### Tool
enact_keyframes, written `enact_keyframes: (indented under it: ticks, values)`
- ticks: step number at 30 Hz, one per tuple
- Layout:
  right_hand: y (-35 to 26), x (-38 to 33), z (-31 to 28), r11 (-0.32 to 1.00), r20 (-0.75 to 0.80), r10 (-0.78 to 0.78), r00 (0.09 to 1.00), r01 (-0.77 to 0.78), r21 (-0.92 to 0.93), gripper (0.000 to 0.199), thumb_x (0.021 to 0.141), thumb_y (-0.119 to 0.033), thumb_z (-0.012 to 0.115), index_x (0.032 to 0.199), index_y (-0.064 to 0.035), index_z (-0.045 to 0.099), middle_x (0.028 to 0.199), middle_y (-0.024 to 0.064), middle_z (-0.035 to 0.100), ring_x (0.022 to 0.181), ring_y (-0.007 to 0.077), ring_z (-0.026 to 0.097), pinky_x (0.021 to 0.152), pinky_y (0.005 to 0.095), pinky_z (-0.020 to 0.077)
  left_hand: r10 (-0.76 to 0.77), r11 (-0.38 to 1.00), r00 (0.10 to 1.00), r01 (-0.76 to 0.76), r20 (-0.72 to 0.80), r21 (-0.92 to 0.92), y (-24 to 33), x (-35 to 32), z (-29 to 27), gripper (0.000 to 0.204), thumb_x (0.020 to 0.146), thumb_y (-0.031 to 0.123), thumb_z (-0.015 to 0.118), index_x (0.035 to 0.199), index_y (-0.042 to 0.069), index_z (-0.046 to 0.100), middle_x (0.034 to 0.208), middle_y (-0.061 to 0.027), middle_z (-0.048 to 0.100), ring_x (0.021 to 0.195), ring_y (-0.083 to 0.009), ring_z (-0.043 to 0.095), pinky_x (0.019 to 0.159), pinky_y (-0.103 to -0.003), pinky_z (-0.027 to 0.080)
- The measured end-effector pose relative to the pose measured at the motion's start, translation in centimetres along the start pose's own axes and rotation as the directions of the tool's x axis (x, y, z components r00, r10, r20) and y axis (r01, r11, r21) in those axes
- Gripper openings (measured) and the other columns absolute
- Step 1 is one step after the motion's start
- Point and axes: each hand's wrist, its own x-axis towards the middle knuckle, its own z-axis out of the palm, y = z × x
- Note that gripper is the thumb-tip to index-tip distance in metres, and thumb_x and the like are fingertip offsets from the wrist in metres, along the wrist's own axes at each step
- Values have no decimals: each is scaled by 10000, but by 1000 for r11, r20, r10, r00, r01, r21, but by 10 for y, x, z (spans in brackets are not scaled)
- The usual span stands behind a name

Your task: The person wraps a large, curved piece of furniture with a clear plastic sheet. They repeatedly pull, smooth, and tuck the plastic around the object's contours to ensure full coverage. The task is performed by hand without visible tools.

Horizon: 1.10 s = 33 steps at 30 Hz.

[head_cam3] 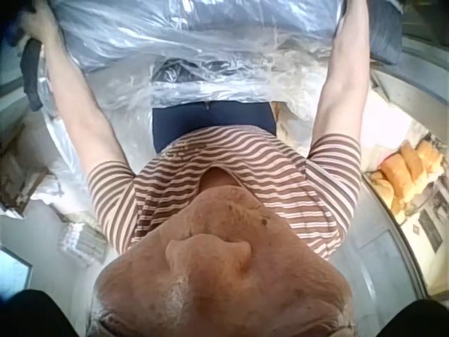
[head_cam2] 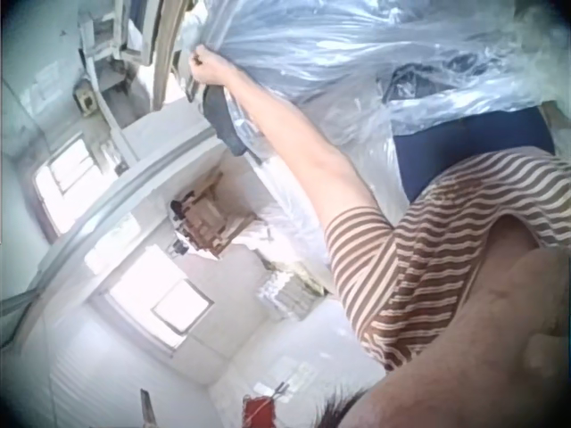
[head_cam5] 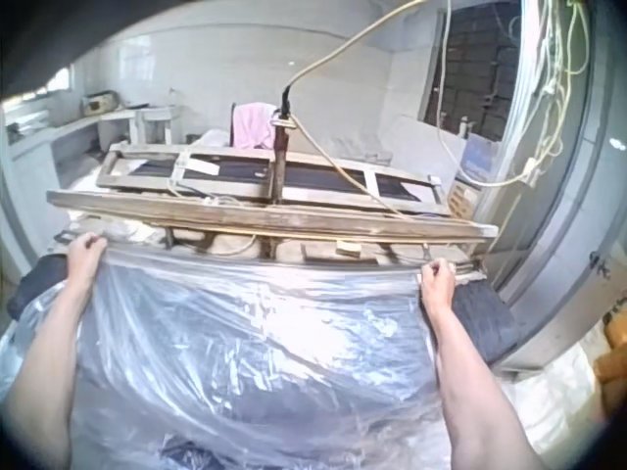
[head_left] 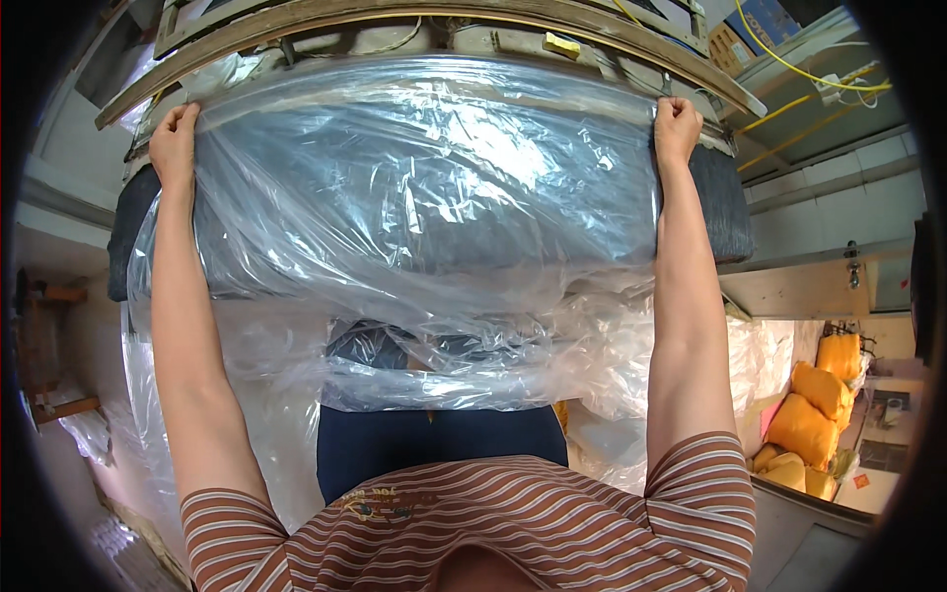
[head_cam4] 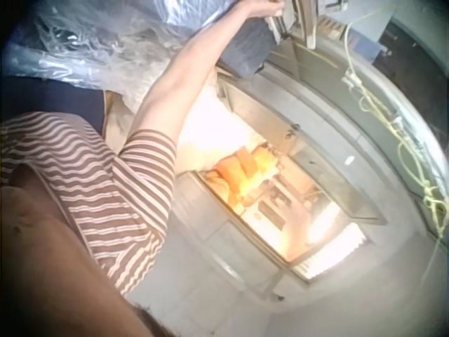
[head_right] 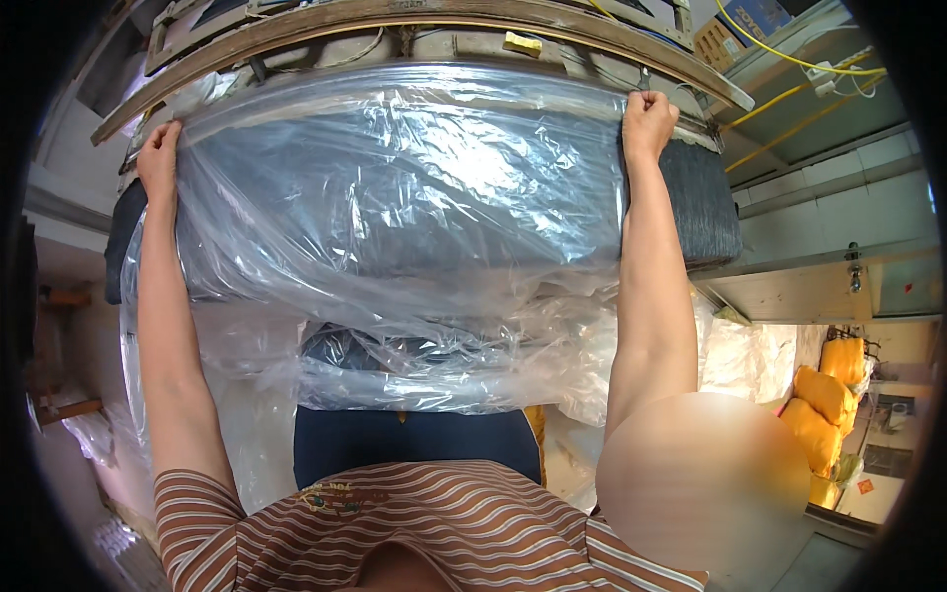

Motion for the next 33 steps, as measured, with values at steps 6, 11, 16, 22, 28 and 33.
enact_keyframes:
  ticks: [6, 11, 16, 22, 28, 33]
  values:
    - [2, 7, 6, 999, -65, 46, 997, -45, 22, 361, 748, -230, 686, 939, 17, 505, 1053, 242, 451, 1037, 360, 430, 922, 394, 377, 29, 993, 999, -24, -40, 113, -30, 18, -10, 301, 753, 321, 709, 760, 36, 613, 651, 0, 512, 631, -114, 459, 627, -281, 390]
    - [2, -1, -7, 982, -38, 129, 991, -122, 147, 358, 773, -249, 666, 898, 31, 481, 1060, 248, 437, 1033, 353, 409, 944, 411, 332, -167, 893, 978, 204, 126, -401, -29, 9, -21, 249, 831, 250, 675, 867, 9, 628, 787, 17, 544, 756, -91, 474, 696, -237, 376]
    - [0, 6, -9, 986, -36, 134, 990, -130, 100, 436, 877, -333, 546, 963, 94, 533, 1081, 301, 468, 1064, 387, 407, 955, 445, 315, -117, 993, 992, 116, 50, 26, -22, 3, -29, 331, 858, 329, 643, 957, 14, 641, 874, -22, 603, 828, -105, 514, 784, -259, 399]
    - [-25, -17, -32, 995, 264, -39, 964, 62, -79, 422, 859, -405, 581, 909, 6, 663, 1009, 185, 607, 952, 339, 540, 888, 427, 403, 129, 960, 991, -135, -38, -245, -22, -2, -58, 401, 937, 398, 510, 1028, 34, 650, 960, -75, 646, 931, -160, 565, 828, -288, 427]
    - [13, -24, -115, 994, 278, 61, 959, -33, -106, 264, 821, -253, 683, 859, 8, 661, 812, 94, 646, 734, 173, 589, 718, 316, 470, 150, 973, 905, -207, 397, 105, 43, -96, -68, 401, 879, 399, 593, 1117, 79, 632, 1161, -83, 627, 1082, -214, 581, 909, -336, 440]
    - [-15, -38, -164, 882, 69, -416, 907, 421, -213, 317, 895, -206, 613, 1138, -6, 570, 1108, 152, 546, 1009, 248, 529, 887, 331, 419, 551, 832, 770, -535, 322, -143, 100, -120, 44, 289, 820, 314, 636, 989, 80, 650, 988, -100, 635, 915, -297, 614, 773, -388, 486]
